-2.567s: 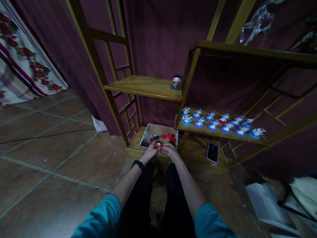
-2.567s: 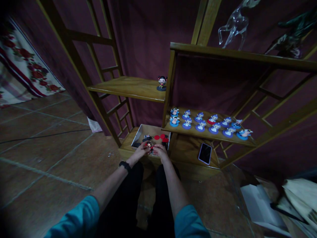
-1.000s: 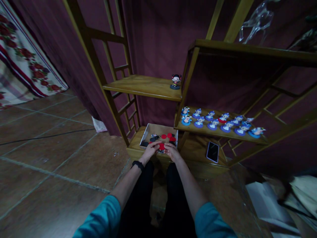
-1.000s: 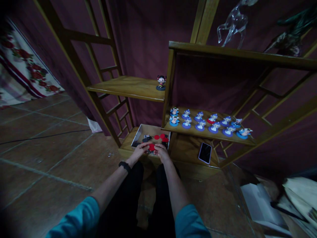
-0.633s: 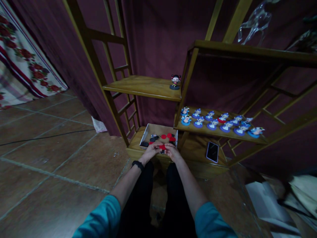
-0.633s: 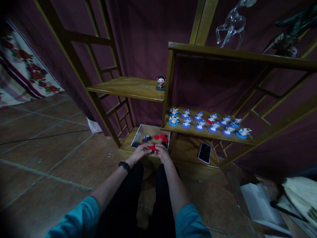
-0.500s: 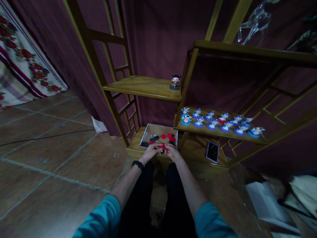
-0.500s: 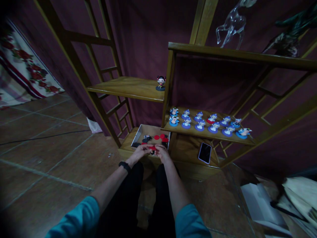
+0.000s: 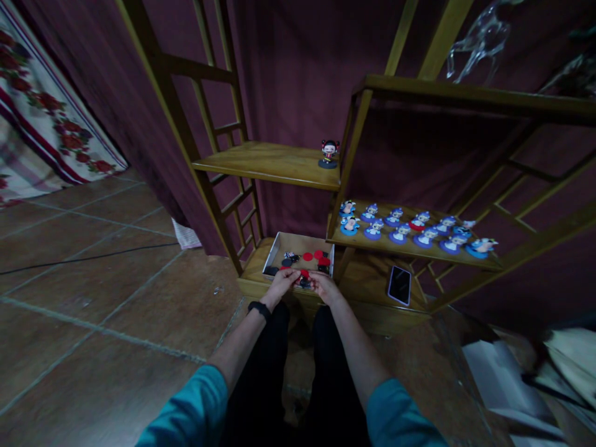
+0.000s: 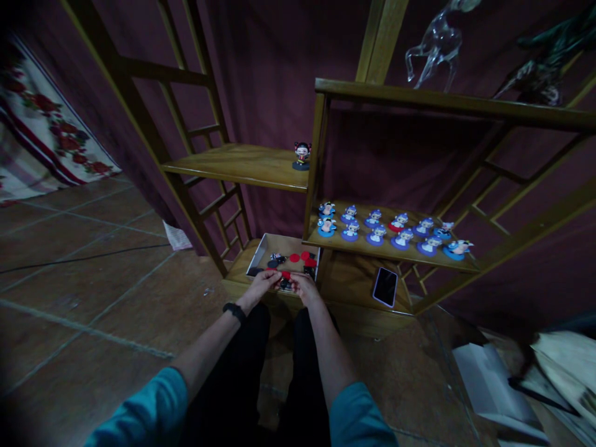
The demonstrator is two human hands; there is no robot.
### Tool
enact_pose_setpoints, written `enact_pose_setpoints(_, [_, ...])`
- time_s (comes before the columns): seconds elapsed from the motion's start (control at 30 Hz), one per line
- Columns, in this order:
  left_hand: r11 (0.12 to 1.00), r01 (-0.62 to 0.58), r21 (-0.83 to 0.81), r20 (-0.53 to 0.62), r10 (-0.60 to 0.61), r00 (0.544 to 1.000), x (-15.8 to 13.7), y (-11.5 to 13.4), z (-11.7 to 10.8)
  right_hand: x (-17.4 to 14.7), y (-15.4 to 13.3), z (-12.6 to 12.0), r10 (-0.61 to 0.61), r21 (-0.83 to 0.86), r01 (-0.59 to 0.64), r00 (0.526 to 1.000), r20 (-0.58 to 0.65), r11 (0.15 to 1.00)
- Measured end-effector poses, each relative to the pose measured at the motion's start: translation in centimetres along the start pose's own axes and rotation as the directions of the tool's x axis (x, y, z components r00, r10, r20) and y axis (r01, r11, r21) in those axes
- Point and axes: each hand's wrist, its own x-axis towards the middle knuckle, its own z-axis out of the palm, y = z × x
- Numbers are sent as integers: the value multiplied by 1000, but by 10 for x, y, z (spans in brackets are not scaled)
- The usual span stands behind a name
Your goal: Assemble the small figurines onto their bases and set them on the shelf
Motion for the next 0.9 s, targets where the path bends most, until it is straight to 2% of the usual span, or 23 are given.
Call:
enact_pose_setpoints(0.23, [994,107,-20,-38,-108,993,2,-7,-3,0,3,-1,-32,-74,32,999,10,997])
enact_pose_setpoints(0.53, [988,137,-72,-12,-138,990,3,-8,-4,-2,6,3,-46,-147,39,998,-46,988])
enact_pose_setpoints(0.9, [978,166,-130,-23,-170,985,-3,-3,-3,-3,5,4,-11,-107,11,1000,2,994])
